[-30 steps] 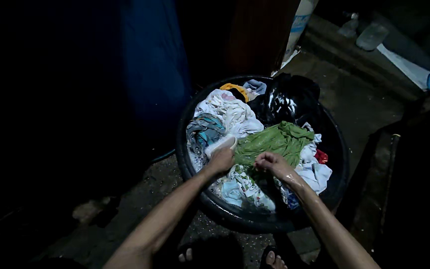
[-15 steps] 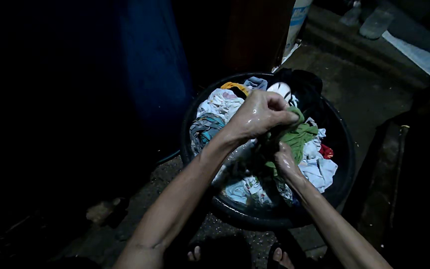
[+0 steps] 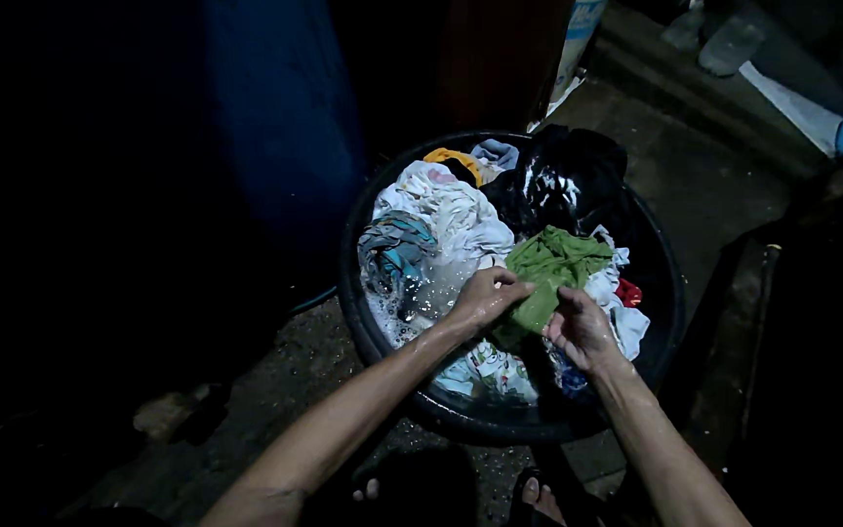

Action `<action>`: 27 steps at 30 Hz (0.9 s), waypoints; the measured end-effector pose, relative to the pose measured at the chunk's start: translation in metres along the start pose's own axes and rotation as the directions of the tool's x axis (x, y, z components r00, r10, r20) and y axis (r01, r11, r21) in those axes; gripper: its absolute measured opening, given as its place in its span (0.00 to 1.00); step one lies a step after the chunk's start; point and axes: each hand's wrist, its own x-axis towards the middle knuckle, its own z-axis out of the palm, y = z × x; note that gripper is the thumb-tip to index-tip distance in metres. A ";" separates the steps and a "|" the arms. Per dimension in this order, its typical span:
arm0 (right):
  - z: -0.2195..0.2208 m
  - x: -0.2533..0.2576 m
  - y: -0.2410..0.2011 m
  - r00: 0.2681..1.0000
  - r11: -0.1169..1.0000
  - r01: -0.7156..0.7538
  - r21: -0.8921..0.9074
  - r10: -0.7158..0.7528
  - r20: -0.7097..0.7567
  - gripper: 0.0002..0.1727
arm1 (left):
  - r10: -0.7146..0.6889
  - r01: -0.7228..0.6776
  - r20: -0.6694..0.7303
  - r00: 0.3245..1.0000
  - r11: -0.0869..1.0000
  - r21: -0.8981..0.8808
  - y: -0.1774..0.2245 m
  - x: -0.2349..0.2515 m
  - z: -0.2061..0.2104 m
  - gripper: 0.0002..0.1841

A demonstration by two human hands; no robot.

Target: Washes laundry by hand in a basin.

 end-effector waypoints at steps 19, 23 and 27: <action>-0.005 -0.014 -0.004 0.999 0.996 0.054 -0.067 -0.054 -0.002 0.14 | 0.073 -0.075 0.017 0.997 0.980 0.184 0.013 -0.010 0.007 0.16; -0.004 -0.012 0.008 0.998 0.999 0.016 -0.029 -0.018 -0.054 0.13 | 0.102 -0.111 0.051 0.993 0.964 0.240 0.020 -0.013 0.005 0.11; -0.027 0.024 0.012 0.992 0.990 -0.031 0.135 0.046 -0.116 0.28 | 0.199 -0.207 0.074 0.977 0.968 0.138 0.018 -0.019 -0.015 0.12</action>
